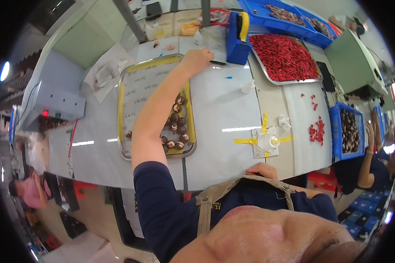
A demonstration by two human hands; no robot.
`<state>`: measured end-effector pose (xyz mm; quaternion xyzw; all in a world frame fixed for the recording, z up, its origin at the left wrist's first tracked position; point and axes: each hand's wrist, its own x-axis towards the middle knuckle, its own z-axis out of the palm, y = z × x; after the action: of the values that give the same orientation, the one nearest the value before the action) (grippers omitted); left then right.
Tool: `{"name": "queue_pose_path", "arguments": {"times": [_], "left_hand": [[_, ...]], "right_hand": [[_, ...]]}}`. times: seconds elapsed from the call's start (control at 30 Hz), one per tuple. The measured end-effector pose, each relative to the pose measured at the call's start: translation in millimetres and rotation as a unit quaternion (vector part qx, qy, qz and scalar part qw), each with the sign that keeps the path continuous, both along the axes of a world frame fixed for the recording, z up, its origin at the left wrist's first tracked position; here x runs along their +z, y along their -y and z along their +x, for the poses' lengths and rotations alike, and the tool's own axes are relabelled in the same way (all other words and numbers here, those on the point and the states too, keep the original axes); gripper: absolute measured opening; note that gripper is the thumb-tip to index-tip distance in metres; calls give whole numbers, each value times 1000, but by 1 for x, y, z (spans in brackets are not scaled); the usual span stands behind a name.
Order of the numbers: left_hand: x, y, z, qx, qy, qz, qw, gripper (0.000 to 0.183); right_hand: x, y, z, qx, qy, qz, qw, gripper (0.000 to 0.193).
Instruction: Assembling small decorative plastic or foam components at a factory workbench.
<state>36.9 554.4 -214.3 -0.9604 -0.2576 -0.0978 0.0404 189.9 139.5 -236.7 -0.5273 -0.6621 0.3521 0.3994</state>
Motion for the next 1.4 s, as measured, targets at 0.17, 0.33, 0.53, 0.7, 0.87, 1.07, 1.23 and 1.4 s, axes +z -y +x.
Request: {"name": "queue_pose_path", "arguments": {"times": [0.17,0.33,0.53,0.7,0.87,1.07,1.23,1.4], "left_hand": [[10,17,-64,48,240,-11,970,14],[-1,33,-212,259,345,72,899,14],[-39,83,-424,569,189,138,788,14],[-58,84,-498,725,51,142,672,15],[-53,73,-517,722,57,101,682,22],[-45,67,-532,722,54,39,689,35],[-55,64,-563,696,13,86,713,25],[-18,63,-536,688,-64,24,723,22]], "right_hand": [[12,-1,-8,0,-12,-32,999,11],[5,10,-12,-36,-42,-26,998,10],[-11,10,-17,-79,27,4,997,14],[-16,10,-17,-104,72,23,992,16],[-10,12,-19,-108,80,29,990,14],[9,-2,-42,-108,83,50,989,10],[-5,3,-40,-136,70,9,988,7],[-15,5,-37,-151,80,11,985,8]]}}
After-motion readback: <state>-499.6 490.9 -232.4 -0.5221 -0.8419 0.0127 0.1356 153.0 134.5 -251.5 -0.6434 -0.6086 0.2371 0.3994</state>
